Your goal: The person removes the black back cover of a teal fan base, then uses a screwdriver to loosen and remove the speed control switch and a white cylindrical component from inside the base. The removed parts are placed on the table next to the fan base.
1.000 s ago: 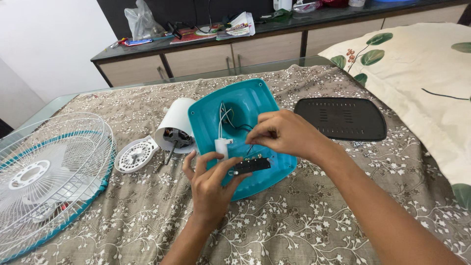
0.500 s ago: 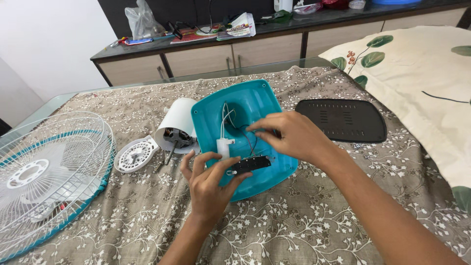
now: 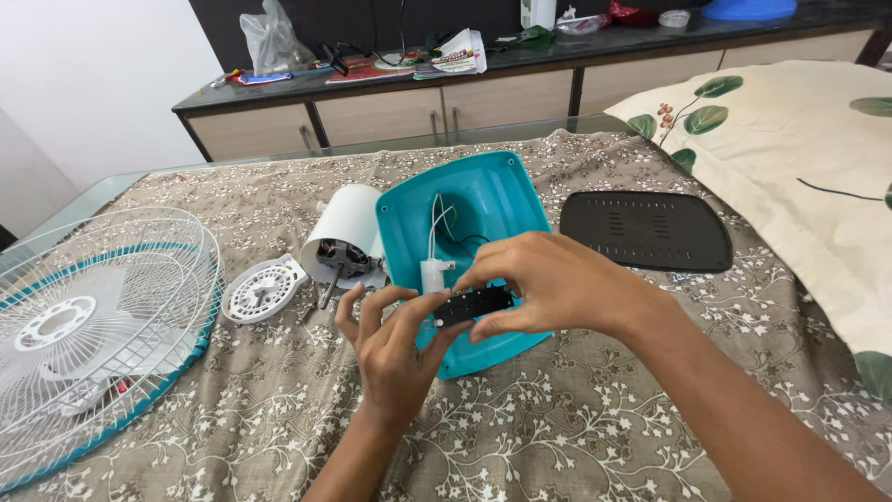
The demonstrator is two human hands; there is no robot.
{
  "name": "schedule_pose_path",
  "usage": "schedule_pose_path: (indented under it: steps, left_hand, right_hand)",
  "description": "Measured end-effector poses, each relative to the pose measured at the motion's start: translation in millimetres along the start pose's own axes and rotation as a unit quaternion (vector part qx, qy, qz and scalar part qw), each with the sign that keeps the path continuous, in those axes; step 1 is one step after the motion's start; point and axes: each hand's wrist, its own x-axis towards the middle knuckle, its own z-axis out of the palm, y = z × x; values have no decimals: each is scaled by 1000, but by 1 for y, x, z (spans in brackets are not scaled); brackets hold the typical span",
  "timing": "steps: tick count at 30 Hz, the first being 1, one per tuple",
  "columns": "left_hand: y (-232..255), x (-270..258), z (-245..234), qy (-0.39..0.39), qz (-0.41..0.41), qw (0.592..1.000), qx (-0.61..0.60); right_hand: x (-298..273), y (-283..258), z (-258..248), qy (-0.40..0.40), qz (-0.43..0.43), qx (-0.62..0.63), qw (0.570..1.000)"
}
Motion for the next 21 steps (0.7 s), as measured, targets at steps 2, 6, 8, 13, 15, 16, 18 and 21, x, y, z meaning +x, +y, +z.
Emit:
schedule_pose_path:
  steps: [2, 6, 8, 13, 15, 16, 18, 21]
  left_hand:
    - [0, 0, -1, 3, 4, 1000, 2]
    - [0, 1, -2, -2, 5, 1000, 2]
    - [0, 3, -1, -16, -4, 1000, 7]
    - [-3, 7, -4, -40, 2, 999, 20]
    - [-4, 7, -3, -46, -5, 998, 51]
    - [-5, 6, -3, -34, -5, 998, 59]
    - [-7, 4, -2, -10, -5, 997, 78]
    - [-10, 3, 1, 14, -29, 997, 73]
  right_hand:
    - [-1, -6, 0, -1, 6, -12, 1000]
    - [-3, -9, 4, 17, -6, -59, 998]
    - [-4, -5, 7, 23, -8, -78, 997]
    - [-25, 23, 13, 59, -2, -139, 988]
    - [-42, 44, 13, 132, -43, -121, 983]
    - [-50, 56, 12, 140, 3, -111, 984]
    - [-68, 81, 12, 153, 95, -88, 980]
    - [-97, 114, 23, 241, 155, -130, 949]
